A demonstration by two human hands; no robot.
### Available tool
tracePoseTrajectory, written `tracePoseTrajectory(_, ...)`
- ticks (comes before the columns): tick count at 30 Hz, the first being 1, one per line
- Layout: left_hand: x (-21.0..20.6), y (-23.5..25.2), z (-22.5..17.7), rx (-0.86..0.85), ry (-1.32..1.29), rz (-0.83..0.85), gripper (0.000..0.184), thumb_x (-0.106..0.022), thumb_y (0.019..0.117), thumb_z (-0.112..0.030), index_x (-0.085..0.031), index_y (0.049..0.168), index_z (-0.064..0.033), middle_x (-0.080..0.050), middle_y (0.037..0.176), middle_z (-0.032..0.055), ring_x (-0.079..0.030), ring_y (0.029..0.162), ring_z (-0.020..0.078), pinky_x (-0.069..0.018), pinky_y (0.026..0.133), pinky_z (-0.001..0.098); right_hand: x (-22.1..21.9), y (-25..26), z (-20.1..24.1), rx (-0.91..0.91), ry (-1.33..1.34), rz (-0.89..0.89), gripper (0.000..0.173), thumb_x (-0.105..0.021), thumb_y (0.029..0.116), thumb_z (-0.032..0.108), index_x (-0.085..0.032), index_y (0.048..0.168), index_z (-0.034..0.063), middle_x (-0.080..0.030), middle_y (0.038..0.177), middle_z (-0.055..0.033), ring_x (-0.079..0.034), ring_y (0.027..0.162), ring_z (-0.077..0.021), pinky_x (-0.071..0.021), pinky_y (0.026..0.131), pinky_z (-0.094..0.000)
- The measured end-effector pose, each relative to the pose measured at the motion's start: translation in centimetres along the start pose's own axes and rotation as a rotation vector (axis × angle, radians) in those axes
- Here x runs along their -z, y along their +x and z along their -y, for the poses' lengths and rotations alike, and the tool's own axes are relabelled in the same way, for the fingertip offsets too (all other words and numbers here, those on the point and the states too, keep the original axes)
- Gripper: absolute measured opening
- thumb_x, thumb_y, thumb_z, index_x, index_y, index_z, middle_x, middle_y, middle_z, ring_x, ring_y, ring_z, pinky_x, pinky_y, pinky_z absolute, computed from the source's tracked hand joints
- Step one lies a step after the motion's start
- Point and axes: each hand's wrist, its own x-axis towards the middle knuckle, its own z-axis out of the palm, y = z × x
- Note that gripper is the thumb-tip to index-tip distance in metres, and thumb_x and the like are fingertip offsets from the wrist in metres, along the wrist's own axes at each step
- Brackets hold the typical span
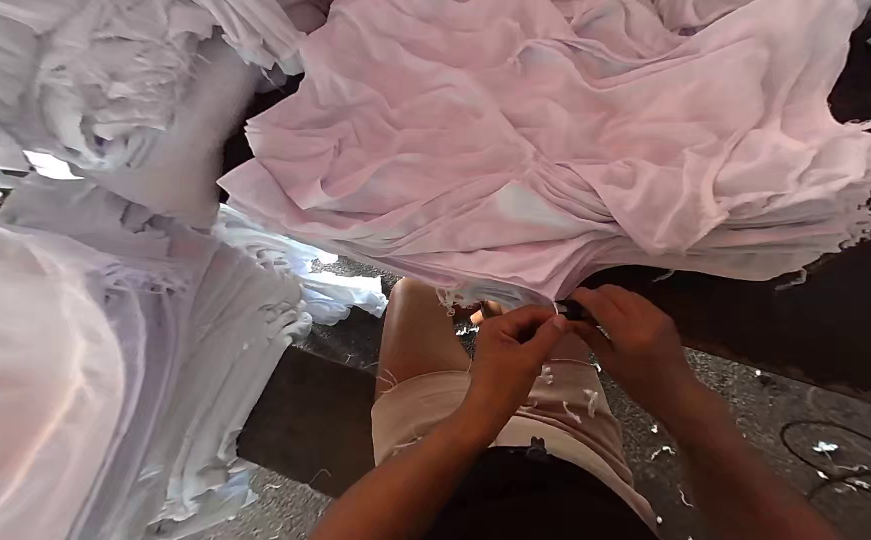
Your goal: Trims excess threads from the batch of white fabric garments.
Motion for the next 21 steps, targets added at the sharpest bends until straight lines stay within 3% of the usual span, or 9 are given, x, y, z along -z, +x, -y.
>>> tracePoseTrajectory(4,0.2,0.3,0.4,-0.027,0.075,0.030,0.012,-0.062,0.0974,-0.004,-0.072,0.092,-0.0005,-0.063,0.072,-0.0081,-0.052,0.057,-0.0068,-0.0442,0.054,0.0113,-0.9,1.1,-0.5,-0.024,-0.009,-0.047,0.027,-0.060,0.1007,0.020,-0.075,0.101,-0.0013,-0.071,0.084,-0.0167,-0.071,0.076,-0.0315,-0.0576,0.066,-0.0441)
tracePoseTrajectory(7,1.5,-0.3,1.4,-0.131,0.374,0.326,0.024,-0.063,0.0997,-0.017,-0.075,0.092,0.0029,-0.067,0.081,0.0032,-0.058,0.071,0.0006,-0.0493,0.068,0.0168,-0.7,1.1,-1.1,-0.137,0.059,-0.052,0.029,-0.061,0.1010,0.024,-0.075,0.104,-0.0021,-0.072,0.089,-0.0165,-0.072,0.078,-0.0286,-0.0598,0.071,-0.0434)
tracePoseTrajectory(9,2.1,-0.6,1.5,-0.128,0.504,0.487,0.034,-0.060,0.1028,-0.025,-0.075,0.090,0.0022,-0.069,0.088,0.0098,-0.061,0.079,0.0082,-0.0498,0.074,0.0241,-0.7,0.6,-0.7,-0.268,0.151,-0.025,0.039,-0.064,0.0986,0.034,-0.073,0.106,-0.0029,-0.071,0.086,-0.0147,-0.066,0.071,-0.0222,-0.0572,0.066,-0.0376)
tracePoseTrajectory(11,2.1,-0.8,1.9,-0.115,0.465,0.379,0.033,-0.058,0.1032,-0.022,-0.075,0.090,0.0032,-0.068,0.086,0.0082,-0.060,0.073,0.0046,-0.0509,0.070,0.0202,-0.9,0.3,0.1,-0.382,0.216,0.072,0.050,-0.069,0.0942,0.042,-0.070,0.109,-0.0057,-0.070,0.086,-0.0177,-0.066,0.071,-0.0265,-0.0555,0.066,-0.0444)
tracePoseTrajectory(12,2.1,-0.8,2.0,-0.105,0.413,0.270,0.031,-0.057,0.1034,-0.019,-0.073,0.092,0.0040,-0.066,0.082,0.0049,-0.058,0.068,0.0012,-0.0498,0.065,0.0174,-1.4,0.0,0.3,-0.383,0.228,0.096,0.045,-0.070,0.0947,0.036,-0.070,0.109,-0.0063,-0.071,0.088,-0.0184,-0.068,0.072,-0.0277,-0.0566,0.067,-0.0453)
tracePoseTrajectory(15,1.9,-0.3,1.1,-0.036,0.297,0.032,0.022,-0.056,0.1038,-0.014,-0.071,0.103,0.0034,-0.062,0.074,-0.0034,-0.055,0.058,-0.0029,-0.0491,0.056,0.0147,-2.7,-0.9,0.4,-0.195,0.220,-0.064,0.017,-0.067,0.0908,0.010,-0.072,0.095,-0.0059,-0.071,0.081,-0.0156,-0.066,0.066,-0.0178,-0.0556,0.062,-0.0277)
tracePoseTrajectory(17,1.7,-0.2,0.6,0.042,0.168,0.010,0.022,-0.053,0.1051,-0.011,-0.070,0.108,0.0027,-0.060,0.069,-0.0065,-0.054,0.053,-0.0022,-0.0479,0.051,0.0145,-2.2,-1.1,0.7,-0.120,0.248,-0.149,0.016,-0.065,0.0931,0.009,-0.072,0.091,-0.0051,-0.069,0.077,-0.0132,-0.062,0.065,-0.0115,-0.0511,0.062,-0.0186)
tracePoseTrajectory(19,1.3,0.1,0.1,0.148,0.000,0.057,0.025,-0.048,0.1073,-0.012,-0.070,0.110,0.0017,-0.058,0.064,-0.0073,-0.053,0.051,-0.0005,-0.0465,0.049,0.0152,-1.4,-1.2,1.2,-0.076,0.206,-0.180,0.016,-0.064,0.0935,0.010,-0.072,0.090,-0.0033,-0.067,0.074,-0.0122,-0.062,0.064,-0.0125,-0.0505,0.061,-0.0188)
tracePoseTrajectory(21,0.3,0.7,-0.1,0.261,-0.177,0.089,0.026,-0.046,0.1084,-0.013,-0.068,0.103,-0.0006,-0.056,0.061,-0.0073,-0.050,0.048,-0.0008,-0.0439,0.047,0.0142,-0.8,-1.4,1.7,-0.018,0.128,-0.171,0.014,-0.063,0.0932,0.011,-0.071,0.089,-0.0004,-0.067,0.073,-0.0119,-0.063,0.064,-0.0163,-0.0520,0.061,-0.0226)
